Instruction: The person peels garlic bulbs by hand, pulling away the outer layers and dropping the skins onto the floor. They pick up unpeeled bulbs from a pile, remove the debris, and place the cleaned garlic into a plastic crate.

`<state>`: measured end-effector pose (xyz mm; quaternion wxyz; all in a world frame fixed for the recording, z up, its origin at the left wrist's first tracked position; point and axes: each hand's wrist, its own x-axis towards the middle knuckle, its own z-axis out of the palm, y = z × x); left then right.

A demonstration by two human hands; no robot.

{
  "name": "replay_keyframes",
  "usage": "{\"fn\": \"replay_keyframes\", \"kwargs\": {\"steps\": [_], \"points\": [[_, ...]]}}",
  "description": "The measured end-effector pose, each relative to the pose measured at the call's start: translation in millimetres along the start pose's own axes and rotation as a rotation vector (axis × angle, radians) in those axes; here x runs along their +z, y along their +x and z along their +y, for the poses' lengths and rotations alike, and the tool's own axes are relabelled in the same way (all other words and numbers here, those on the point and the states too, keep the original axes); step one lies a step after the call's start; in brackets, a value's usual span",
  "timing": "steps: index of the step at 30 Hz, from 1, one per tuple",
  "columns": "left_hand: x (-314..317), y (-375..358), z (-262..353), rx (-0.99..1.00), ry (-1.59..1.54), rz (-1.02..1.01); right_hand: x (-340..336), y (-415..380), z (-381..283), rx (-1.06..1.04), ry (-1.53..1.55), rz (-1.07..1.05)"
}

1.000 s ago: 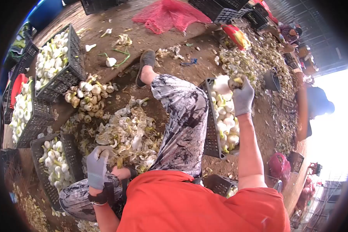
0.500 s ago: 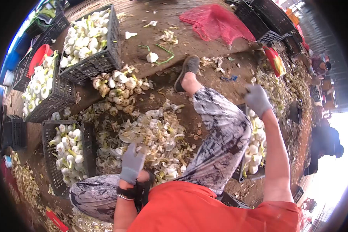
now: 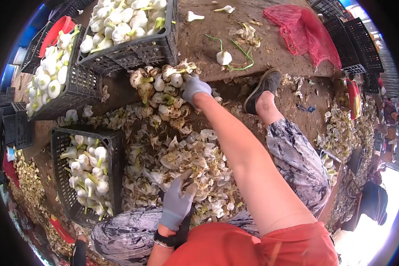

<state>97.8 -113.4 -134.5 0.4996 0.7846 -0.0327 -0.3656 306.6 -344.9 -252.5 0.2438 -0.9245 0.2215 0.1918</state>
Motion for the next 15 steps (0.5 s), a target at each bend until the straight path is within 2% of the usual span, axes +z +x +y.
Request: {"fn": "replay_keyframes", "kwargs": {"steps": [1,4,5,7,8,9,10,11,13,15], "points": [[0,2,0,0.001,-0.003,0.001,-3,0,8,0.042,0.093,-0.049],[3,6,-3,0.001,-0.06,-0.007,3,-28,29,-0.036,0.081,0.055],[5,6,-6,-0.062,-0.164,-0.023,10,-40,36,-0.04,0.135,0.127],[7,4,-2,-0.12,-0.26,-0.048,10,-84,33,-0.05,0.225,0.205],[6,7,4,-0.11,-0.327,0.02,8,-109,28,-0.07,0.306,0.198],[5,5,8,-0.102,-0.395,0.092,4,-139,19,-0.153,0.325,0.216],[10,11,-15,0.008,-0.423,0.156,-2,-170,9,-0.248,0.3,0.247],[7,9,-6,0.011,-0.417,0.162,4,-193,7,-0.34,0.268,0.258],[-2,4,20,0.049,-0.753,0.155,3,-245,-2,-0.589,0.275,0.256],[-2,3,2,0.079,-0.73,0.184,-3,-277,-2,-0.678,0.477,0.297]]}}
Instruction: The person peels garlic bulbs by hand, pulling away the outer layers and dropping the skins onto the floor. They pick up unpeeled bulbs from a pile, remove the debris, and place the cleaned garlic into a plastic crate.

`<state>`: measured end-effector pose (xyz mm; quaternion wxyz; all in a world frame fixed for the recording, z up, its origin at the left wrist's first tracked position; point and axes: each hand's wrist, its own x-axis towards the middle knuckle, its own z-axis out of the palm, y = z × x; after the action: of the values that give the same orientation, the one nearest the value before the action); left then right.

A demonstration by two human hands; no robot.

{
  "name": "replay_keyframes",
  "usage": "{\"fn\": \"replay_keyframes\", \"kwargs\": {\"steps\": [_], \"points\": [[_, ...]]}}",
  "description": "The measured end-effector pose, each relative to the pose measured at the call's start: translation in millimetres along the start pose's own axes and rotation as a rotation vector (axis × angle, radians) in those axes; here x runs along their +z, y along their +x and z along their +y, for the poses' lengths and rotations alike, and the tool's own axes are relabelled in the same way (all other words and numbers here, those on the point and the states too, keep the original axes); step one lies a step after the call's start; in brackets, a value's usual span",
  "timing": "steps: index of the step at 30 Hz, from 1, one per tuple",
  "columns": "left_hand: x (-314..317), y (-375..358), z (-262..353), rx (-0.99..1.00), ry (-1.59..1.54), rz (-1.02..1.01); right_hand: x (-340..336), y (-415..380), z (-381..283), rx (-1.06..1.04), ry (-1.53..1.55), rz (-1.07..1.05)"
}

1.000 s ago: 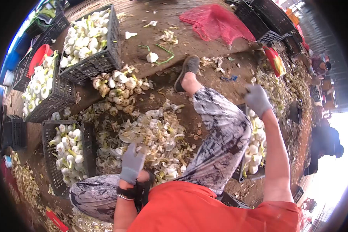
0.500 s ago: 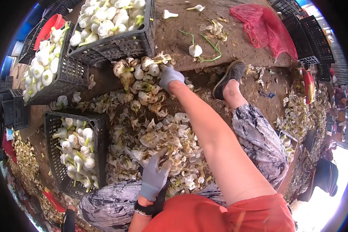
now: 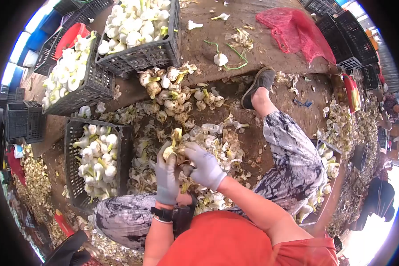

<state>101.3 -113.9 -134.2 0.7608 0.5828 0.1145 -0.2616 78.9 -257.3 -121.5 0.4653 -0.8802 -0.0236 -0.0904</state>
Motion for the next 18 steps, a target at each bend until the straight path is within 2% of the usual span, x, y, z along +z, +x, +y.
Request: {"fn": "replay_keyframes", "kwargs": {"steps": [2,3,4,6,7,8,9,10,12,14,16,18], "points": [[0,-7,6,0.073,-0.032,-0.037,-14,-9,-10,0.706,0.573,-0.038],[-2,-6,4,0.138,0.127,-0.025,-14,-10,-5,0.688,0.576,0.073],[1,-11,1,0.148,0.133,-0.035,-21,-11,0,0.583,0.349,0.065],[12,-21,1,0.356,0.37,-0.056,-13,-13,5,0.557,0.598,0.109],[13,-28,2,0.413,0.413,-0.073,-10,-18,6,0.55,0.598,0.113],[16,-34,4,0.422,0.416,-0.073,-9,-17,0,0.537,0.448,0.064],[20,-41,8,0.391,0.318,-0.082,-10,-17,-6,0.521,0.299,0.014],[22,-48,12,0.359,0.222,-0.09,-15,-18,-16,0.511,0.304,0.013],[19,-60,22,0.36,0.233,-0.076,-29,-24,-35,0.427,0.368,0.048],[11,-69,34,0.207,0.143,-0.143,-28,-37,-26,0.415,0.43,0.037],[15,-76,38,0.222,0.103,-0.139,-43,-38,-41,0.723,0.856,-0.08],[7,-75,30,0.145,0.05,-0.216,-48,-37,-46,0.715,0.896,-0.086]]}}
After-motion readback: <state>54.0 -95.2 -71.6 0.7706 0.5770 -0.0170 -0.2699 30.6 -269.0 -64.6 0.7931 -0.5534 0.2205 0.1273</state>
